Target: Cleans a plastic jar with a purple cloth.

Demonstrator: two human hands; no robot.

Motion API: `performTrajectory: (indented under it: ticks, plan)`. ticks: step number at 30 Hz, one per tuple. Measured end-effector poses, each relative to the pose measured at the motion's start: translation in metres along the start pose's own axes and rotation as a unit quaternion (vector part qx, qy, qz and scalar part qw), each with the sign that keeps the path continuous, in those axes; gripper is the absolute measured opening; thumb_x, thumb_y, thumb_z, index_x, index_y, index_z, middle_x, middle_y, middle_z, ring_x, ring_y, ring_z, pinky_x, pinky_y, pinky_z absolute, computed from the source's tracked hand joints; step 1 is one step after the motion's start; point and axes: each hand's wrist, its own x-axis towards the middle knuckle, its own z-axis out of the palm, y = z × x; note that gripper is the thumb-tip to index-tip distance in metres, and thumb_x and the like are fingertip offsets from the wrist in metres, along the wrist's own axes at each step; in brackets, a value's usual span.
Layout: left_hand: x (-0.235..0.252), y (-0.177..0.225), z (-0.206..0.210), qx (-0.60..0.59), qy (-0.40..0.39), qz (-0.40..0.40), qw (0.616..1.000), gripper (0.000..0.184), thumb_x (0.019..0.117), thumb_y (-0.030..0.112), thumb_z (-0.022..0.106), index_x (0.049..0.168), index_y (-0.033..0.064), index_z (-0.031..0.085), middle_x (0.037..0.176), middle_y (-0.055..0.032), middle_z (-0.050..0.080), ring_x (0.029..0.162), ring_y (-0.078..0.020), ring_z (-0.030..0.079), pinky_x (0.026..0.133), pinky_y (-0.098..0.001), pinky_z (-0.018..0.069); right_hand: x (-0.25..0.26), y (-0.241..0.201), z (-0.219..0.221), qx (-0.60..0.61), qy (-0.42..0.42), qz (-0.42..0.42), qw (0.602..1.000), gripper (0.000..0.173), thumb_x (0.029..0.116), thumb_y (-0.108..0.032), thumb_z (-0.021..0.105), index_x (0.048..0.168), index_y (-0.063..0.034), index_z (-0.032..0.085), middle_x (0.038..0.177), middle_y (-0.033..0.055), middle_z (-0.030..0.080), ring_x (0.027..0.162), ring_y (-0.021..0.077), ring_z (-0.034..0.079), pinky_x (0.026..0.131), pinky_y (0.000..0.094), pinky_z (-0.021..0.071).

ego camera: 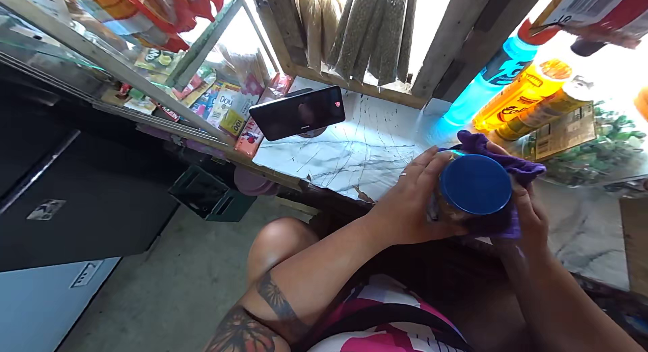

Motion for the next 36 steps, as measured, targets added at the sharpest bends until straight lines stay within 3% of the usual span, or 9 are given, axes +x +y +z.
performTrajectory:
  ticks: [9,14,18,22,24,28,31,33,36]
  plan:
    - [-0.002,0.005,-0.001,0.025,-0.077,0.105,0.991,0.095,0.0707,0.026,0.091,0.149,0.0011,0.045,0.159,-0.0268,0.035,0.15,-0.0422,0.029,0.119,-0.0506,0.0353,0.018,-0.012,-0.016,0.05,-0.102,0.043,0.993,0.04,0.106,-0.021,0.038,0.142,-0.0118,0.053,0.142,-0.0049,0.06,0.13,0.0074,0.055,0.109,0.026,0.0466]
    - [0.001,0.003,-0.006,0.042,-0.09,0.089,0.991,0.102,0.0702,0.033,0.092,0.155,0.0061,0.04,0.164,-0.0227,0.028,0.153,-0.0372,0.025,0.122,-0.0511,0.0292,0.018,-0.018,-0.01,0.062,-0.06,0.064,0.994,0.033,0.1031,-0.012,0.038,0.128,-0.012,0.061,0.122,-0.0085,0.068,0.114,0.0018,0.062,0.099,0.0195,0.0504]
    - [0.003,0.004,-0.014,0.06,-0.028,0.038,0.997,0.107,0.0647,0.036,0.094,0.153,0.0057,0.042,0.159,-0.0214,0.036,0.141,-0.0326,0.046,0.108,-0.0482,0.0473,0.024,-0.001,-0.021,0.075,-0.044,0.045,0.995,0.03,0.104,-0.016,0.043,0.126,-0.0118,0.063,0.123,-0.0094,0.069,0.117,0.0002,0.061,0.102,0.0191,0.0485]
    - [0.003,-0.005,-0.02,0.054,0.04,0.007,0.998,0.076,0.0715,0.032,0.091,0.135,0.0042,0.061,0.134,-0.0148,0.062,0.125,-0.0249,0.06,0.102,-0.0422,0.0528,0.026,0.013,-0.022,0.161,0.012,0.087,0.983,0.03,0.1031,-0.014,0.038,0.119,-0.0111,0.064,0.113,-0.0037,0.071,0.111,0.0032,0.064,0.096,0.0214,0.053]
    - [0.002,-0.003,-0.021,0.029,0.028,-0.029,0.999,0.064,0.0764,0.031,0.088,0.131,0.0062,0.065,0.125,-0.0107,0.068,0.116,-0.0214,0.065,0.096,-0.0411,0.0555,0.026,-0.002,-0.008,0.199,0.017,0.105,0.974,0.035,0.1061,-0.013,0.032,0.115,-0.0146,0.066,0.11,-0.006,0.072,0.108,-0.0007,0.064,0.092,0.0169,0.0535]
    - [0.0,0.005,-0.021,-0.026,0.024,-0.106,0.994,0.052,0.0846,0.026,0.083,0.131,0.0075,0.067,0.123,-0.0076,0.071,0.11,-0.0193,0.07,0.095,-0.0401,0.0572,0.027,-0.013,0.017,0.238,0.027,0.045,0.97,0.021,0.1048,-0.017,0.043,0.11,-0.0158,0.064,0.107,-0.0052,0.072,0.105,0.0007,0.065,0.088,0.0168,0.0536]
    - [-0.001,0.007,-0.022,-0.048,0.046,-0.127,0.99,0.047,0.0888,0.022,0.079,0.132,0.0072,0.066,0.125,-0.0074,0.071,0.112,-0.0178,0.069,0.098,-0.0382,0.0563,0.005,-0.007,0.013,0.118,0.11,0.071,0.984,0.028,0.1082,-0.031,0.041,0.124,-0.027,0.063,0.117,-0.015,0.069,0.111,-0.0024,0.063,0.096,0.0203,0.053]
    - [-0.002,0.008,-0.022,-0.05,0.049,-0.131,0.989,0.047,0.0909,0.021,0.077,0.134,0.0074,0.065,0.125,-0.0078,0.07,0.113,-0.0179,0.069,0.099,-0.0388,0.056,0.003,0.001,0.01,0.108,0.107,0.061,0.986,0.039,0.1099,-0.03,0.035,0.144,-0.0206,0.051,0.133,-0.0112,0.063,0.124,0.0017,0.057,0.106,0.0242,0.0484]
    - [-0.005,0.009,-0.019,0.011,0.031,-0.122,0.992,0.048,0.0963,0.026,0.07,0.14,0.0112,0.061,0.126,-0.0087,0.07,0.111,-0.021,0.07,0.095,-0.0443,0.0577,0.002,0.007,0.01,0.121,0.097,0.043,0.987,0.043,0.1101,-0.029,0.034,0.15,-0.0144,0.044,0.139,-0.0048,0.06,0.129,0.0066,0.055,0.11,0.0297,0.0463]
